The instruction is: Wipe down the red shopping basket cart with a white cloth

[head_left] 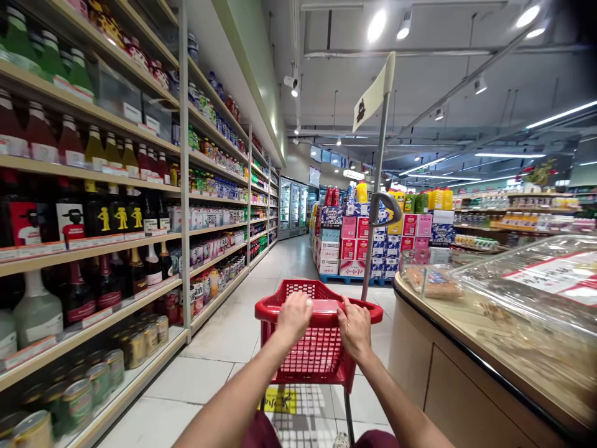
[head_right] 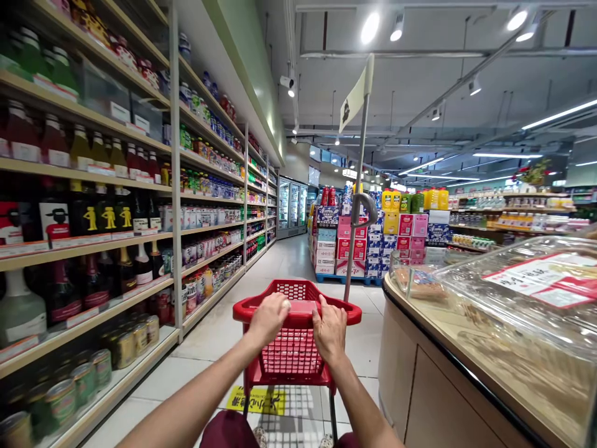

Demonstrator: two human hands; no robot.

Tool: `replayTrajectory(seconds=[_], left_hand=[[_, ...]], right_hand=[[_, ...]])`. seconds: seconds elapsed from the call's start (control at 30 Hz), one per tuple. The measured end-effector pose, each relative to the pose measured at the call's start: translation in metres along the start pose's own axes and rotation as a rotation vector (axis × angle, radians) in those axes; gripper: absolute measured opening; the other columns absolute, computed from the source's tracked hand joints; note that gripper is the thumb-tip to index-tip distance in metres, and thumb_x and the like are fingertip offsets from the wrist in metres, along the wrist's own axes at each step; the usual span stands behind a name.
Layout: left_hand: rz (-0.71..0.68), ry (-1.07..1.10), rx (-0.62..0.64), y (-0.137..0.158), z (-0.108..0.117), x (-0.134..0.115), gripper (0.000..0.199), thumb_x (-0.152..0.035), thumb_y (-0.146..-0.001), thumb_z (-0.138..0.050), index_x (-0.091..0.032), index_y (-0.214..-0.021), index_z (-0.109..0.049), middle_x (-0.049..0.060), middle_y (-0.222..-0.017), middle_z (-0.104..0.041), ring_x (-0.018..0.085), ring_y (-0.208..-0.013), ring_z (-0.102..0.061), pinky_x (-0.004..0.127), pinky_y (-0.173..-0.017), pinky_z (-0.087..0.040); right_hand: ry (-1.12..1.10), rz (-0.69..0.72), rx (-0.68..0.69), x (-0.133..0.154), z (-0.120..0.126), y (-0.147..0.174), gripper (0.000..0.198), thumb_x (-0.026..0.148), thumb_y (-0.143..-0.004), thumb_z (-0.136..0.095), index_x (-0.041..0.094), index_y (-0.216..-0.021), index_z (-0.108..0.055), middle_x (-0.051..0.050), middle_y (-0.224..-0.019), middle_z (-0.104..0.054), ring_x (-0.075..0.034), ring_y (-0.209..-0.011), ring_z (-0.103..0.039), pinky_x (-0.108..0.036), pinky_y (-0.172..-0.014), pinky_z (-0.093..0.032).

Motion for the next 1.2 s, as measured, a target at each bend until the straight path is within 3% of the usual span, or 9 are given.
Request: replayTrajectory(seconds=[0.13,0.33,0.43,0.57,0.73,0.83,0.97,1.1,1.2], left_hand=[[-0.115,0.020,0.025,0.000,-0.011,-0.030,0.027,-0.024,-0.085,-0.038,-0.023,-0.102,-0.058,0.002,-0.117,-0.057,0.020,-0.116,-0.044,0.032,-0.104,-0.029],[0.080,-0.017,-0.011,0.004,0.010,0.019,0.030,-0.023,-0.088,-0.029,-0.019,-0.091,-0.058,0.006,-0.096,-0.063,0.021,-0.099,-0.053,0.041,-0.090,-0.040],[0.022,0.012,0.004,-0.001,-0.004,-0.009,0.029,-0.024,-0.088,-0.029,-0.020,-0.090,-0.058,0.005,-0.091,-0.063,0.018,-0.091,-0.056,0.035,-0.085,-0.044],[-0.155,0.059,0.041,0.001,-0.021,-0.049,0.024,-0.024,-0.087,-0.037,-0.024,-0.103,-0.055,0.003,-0.113,-0.058,0.017,-0.110,-0.047,0.035,-0.098,-0.034],[0.033,0.002,0.022,0.010,-0.005,-0.012,0.029,-0.033,-0.085,-0.039,-0.024,-0.110,-0.051,0.010,-0.123,-0.050,0.030,-0.116,-0.041,0.057,-0.093,-0.030],[0.001,0.009,0.032,0.004,-0.006,-0.019,0.025,-0.029,-0.086,-0.038,-0.020,-0.103,-0.054,0.008,-0.106,-0.059,0.024,-0.103,-0.051,0.047,-0.093,-0.036],[-0.174,0.040,0.039,-0.005,-0.019,-0.047,0.021,-0.026,-0.083,-0.044,-0.021,-0.100,-0.055,0.005,-0.107,-0.059,0.019,-0.109,-0.048,0.036,-0.100,-0.031],[-0.122,0.027,0.022,-0.007,-0.011,-0.025,0.023,-0.026,-0.085,-0.040,-0.016,-0.099,-0.055,0.008,-0.100,-0.060,0.021,-0.098,-0.053,0.038,-0.089,-0.041],[-0.093,0.012,0.008,-0.004,-0.009,-0.018,0.026,-0.024,-0.087,-0.033,-0.014,-0.101,-0.054,0.011,-0.100,-0.060,0.021,-0.095,-0.055,0.039,-0.086,-0.042]], right_hand=[[0.021,0.026,-0.003,0.001,0.001,0.000,0.051,0.044,-0.088,-0.022,0.016,-0.122,-0.048,-0.008,-0.100,-0.063,-0.022,-0.097,-0.050,-0.045,-0.094,-0.026],[0.025,-0.019,-0.009,0.003,0.000,0.000,0.052,0.044,-0.089,-0.020,0.017,-0.125,-0.046,-0.007,-0.098,-0.062,-0.021,-0.097,-0.049,-0.044,-0.096,-0.023],[0.039,-0.027,-0.009,0.005,-0.001,0.000,0.052,0.045,-0.088,-0.021,0.017,-0.125,-0.045,-0.007,-0.095,-0.063,-0.021,-0.096,-0.049,-0.045,-0.095,-0.023],[-0.049,-0.056,-0.008,-0.001,0.001,0.002,0.054,0.042,-0.089,-0.016,0.015,-0.126,-0.043,-0.009,-0.105,-0.062,-0.022,-0.103,-0.048,-0.046,-0.097,-0.023],[-0.187,-0.128,-0.011,-0.001,0.003,0.001,0.054,0.042,-0.088,-0.015,0.015,-0.127,-0.042,-0.009,-0.110,-0.061,-0.021,-0.107,-0.048,-0.045,-0.099,-0.022],[-0.213,-0.157,-0.011,0.002,0.005,-0.002,0.055,0.044,-0.088,-0.016,0.015,-0.130,-0.037,-0.008,-0.105,-0.063,-0.022,-0.108,-0.048,-0.046,-0.099,-0.022],[-0.270,-0.177,-0.008,-0.003,0.009,-0.003,0.055,0.046,-0.087,-0.015,0.017,-0.126,-0.041,-0.008,-0.106,-0.063,-0.022,-0.106,-0.049,-0.044,-0.096,-0.027],[-0.272,-0.184,-0.025,-0.004,0.009,-0.002,0.057,0.047,-0.087,-0.015,0.015,-0.119,-0.049,-0.009,-0.108,-0.061,-0.023,-0.108,-0.048,-0.043,-0.097,-0.028],[-0.237,-0.175,-0.037,0.000,0.006,-0.002,0.057,0.046,-0.087,-0.015,0.014,-0.126,-0.042,-0.010,-0.110,-0.061,-0.023,-0.107,-0.049,-0.047,-0.100,-0.022]])
Point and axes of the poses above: each hand's wrist, its own y-axis away from the middle knuckle, its own z-axis out of the back of the hand, x = y × z, the point moved 3 cm from there along -y, towards the middle knuckle
